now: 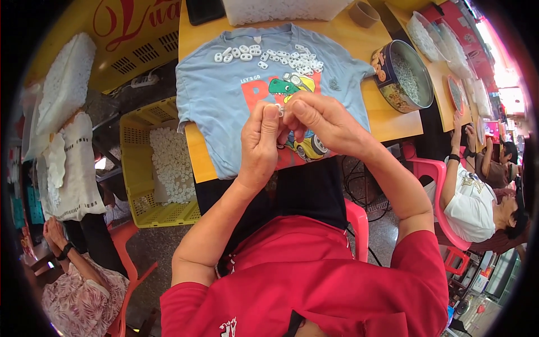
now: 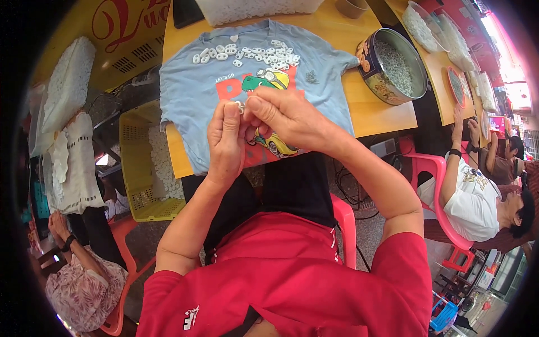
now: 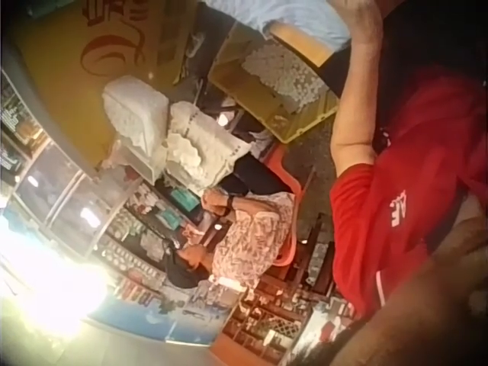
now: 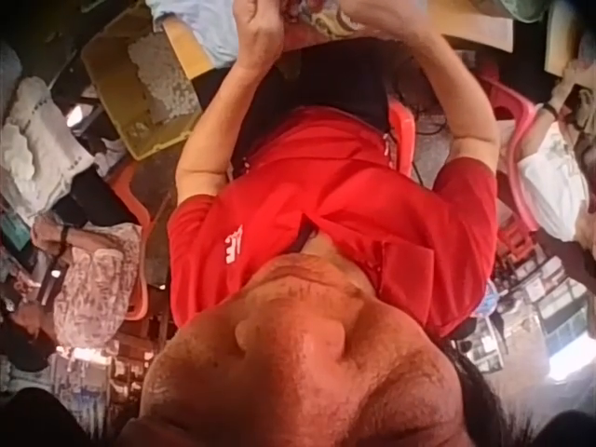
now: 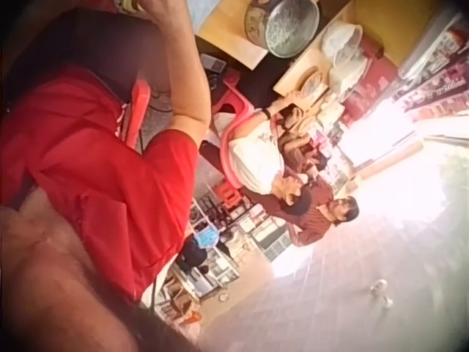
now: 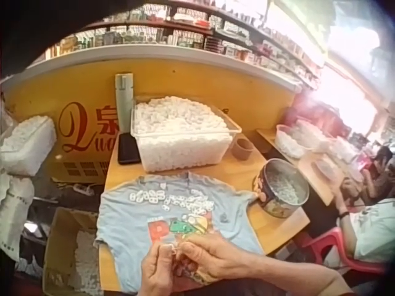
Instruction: Attaching small white plastic decorative pieces to a printed design on a t-shirt.
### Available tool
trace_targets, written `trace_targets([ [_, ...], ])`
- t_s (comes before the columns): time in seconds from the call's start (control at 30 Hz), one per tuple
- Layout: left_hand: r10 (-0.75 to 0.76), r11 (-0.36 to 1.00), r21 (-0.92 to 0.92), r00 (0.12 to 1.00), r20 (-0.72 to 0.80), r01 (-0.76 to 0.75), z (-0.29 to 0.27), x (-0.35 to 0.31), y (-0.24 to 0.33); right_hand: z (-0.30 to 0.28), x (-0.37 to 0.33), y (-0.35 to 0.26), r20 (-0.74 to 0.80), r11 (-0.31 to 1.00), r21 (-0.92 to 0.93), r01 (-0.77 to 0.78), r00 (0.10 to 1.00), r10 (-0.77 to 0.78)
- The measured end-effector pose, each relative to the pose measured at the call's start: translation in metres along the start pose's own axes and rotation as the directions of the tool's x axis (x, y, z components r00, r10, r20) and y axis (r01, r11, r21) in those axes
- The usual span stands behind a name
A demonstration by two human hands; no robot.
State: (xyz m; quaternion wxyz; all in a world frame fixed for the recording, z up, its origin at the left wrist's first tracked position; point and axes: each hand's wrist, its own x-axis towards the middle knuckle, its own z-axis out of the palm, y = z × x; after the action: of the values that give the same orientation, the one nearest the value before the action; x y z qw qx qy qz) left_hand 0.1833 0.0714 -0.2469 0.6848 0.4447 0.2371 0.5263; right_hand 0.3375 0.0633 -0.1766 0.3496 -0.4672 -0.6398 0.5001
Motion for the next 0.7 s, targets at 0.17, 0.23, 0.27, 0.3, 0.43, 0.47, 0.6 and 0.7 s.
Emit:
trace_targets([
  [0.17,0.104,0.994,-0.035,0.994,-0.011,-0.105,0.000,-0.001,-0.002,0.001,-0.008,-0.004,-0.045,0.995,0.075,-0.066,0.997,0.070],
  [0.23,0.111,0.994,-0.003,0.994,-0.012,-0.111,0.002,-0.003,-0.001,0.005,-0.011,-0.004,-0.137,0.995,0.072,-0.071,0.987,0.081],
  [0.27,0.117,0.993,0.027,0.993,-0.011,-0.117,0.003,-0.004,0.000,0.005,-0.012,-0.003,-0.137,0.995,0.074,-0.073,0.987,0.082],
  [0.3,0.115,0.993,0.027,0.993,-0.011,-0.115,0.003,-0.004,0.002,0.005,-0.013,-0.002,-0.157,0.993,0.113,-0.033,0.986,0.051],
  [0.43,0.187,0.955,0.226,0.982,0.034,-0.190,0.005,-0.007,0.007,0.005,-0.015,0.000,-0.186,0.989,0.145,-0.001,0.982,0.028],
  [0.47,0.196,0.947,0.253,0.980,0.040,-0.200,0.005,-0.007,0.008,0.004,-0.016,0.000,-0.187,0.989,0.146,-0.001,0.982,0.029],
  [0.6,0.192,0.937,0.287,0.980,0.045,-0.197,0.008,-0.009,0.011,0.004,-0.017,-0.003,-0.162,0.993,0.109,0.040,0.987,-0.022],
  [0.7,0.190,0.918,0.344,0.980,0.051,-0.196,0.007,-0.009,0.013,0.005,-0.017,-0.002,-0.150,0.992,0.084,0.100,0.985,-0.086],
])
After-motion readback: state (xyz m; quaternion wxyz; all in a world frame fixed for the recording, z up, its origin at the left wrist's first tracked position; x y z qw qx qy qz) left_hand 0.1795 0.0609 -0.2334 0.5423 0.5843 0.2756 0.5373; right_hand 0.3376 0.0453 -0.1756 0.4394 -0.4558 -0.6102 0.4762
